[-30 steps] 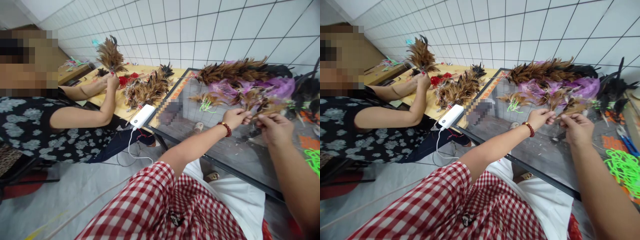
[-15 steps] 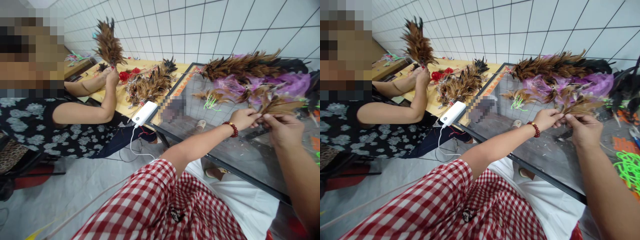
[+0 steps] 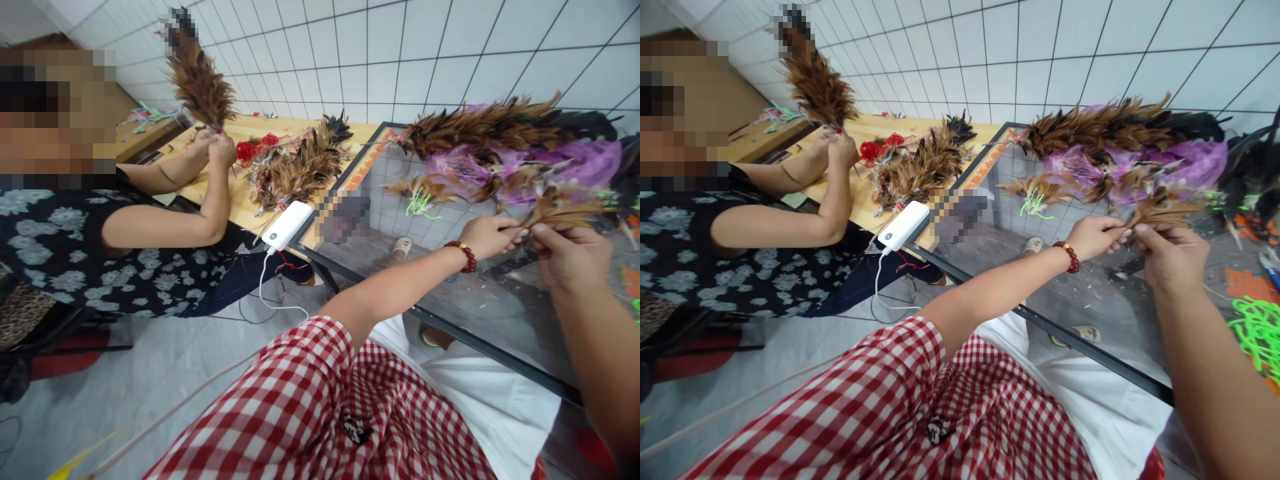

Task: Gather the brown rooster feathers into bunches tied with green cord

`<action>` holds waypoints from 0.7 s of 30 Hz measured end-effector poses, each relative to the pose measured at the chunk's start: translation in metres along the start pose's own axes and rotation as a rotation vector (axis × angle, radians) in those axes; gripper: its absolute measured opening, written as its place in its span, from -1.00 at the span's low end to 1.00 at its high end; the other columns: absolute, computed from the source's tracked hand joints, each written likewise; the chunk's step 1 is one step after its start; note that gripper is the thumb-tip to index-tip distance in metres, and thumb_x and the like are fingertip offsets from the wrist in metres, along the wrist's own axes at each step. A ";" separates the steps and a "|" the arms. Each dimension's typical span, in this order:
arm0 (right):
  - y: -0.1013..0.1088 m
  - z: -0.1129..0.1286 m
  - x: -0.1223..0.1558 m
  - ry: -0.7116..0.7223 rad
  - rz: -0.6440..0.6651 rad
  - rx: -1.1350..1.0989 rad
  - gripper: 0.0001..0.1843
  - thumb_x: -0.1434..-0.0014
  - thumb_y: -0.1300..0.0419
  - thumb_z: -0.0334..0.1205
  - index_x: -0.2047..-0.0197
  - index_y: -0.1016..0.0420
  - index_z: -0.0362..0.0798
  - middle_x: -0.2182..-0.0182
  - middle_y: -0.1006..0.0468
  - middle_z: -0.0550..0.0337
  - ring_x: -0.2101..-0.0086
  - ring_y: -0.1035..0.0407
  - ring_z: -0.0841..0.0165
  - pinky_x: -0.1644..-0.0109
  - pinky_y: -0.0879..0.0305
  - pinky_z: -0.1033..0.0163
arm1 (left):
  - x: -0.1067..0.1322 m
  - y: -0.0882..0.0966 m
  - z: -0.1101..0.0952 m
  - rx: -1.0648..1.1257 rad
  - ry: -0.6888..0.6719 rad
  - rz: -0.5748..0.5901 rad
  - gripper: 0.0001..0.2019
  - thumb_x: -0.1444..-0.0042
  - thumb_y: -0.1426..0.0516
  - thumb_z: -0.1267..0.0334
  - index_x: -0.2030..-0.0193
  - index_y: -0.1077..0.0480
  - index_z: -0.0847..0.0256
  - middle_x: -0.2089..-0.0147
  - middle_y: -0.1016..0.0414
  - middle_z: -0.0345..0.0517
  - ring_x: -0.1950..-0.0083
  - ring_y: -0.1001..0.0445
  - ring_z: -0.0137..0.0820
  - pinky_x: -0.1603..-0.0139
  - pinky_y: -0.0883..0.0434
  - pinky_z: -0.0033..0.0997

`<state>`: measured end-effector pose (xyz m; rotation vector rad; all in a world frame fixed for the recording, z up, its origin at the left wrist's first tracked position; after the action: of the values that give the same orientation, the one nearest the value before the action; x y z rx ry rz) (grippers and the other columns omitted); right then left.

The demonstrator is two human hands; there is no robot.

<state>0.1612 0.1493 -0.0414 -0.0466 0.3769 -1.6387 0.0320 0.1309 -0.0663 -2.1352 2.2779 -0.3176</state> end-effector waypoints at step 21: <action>-0.003 0.003 0.004 -0.035 -0.021 0.012 -0.78 0.50 -0.42 -0.39 0.63 -0.53 -0.13 0.68 -0.46 0.26 0.70 -0.25 0.52 0.62 -0.14 0.40 | 0.005 0.004 -0.004 0.099 0.066 -0.079 -0.72 -0.22 -0.23 0.39 0.53 -0.43 0.17 0.50 -0.52 -0.14 0.45 -0.38 -0.52 0.01 -0.54 -0.18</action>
<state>0.1591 0.1454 -0.0387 -0.0705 0.3410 -1.6586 0.0269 0.1270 -0.0621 -2.2002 2.1646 -0.4989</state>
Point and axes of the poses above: each hand's wrist, its own x-axis away from the middle knuckle, its own y-axis out of the back of the hand, z = x × y, the point moved 7 cm from there along -x, towards the middle knuckle
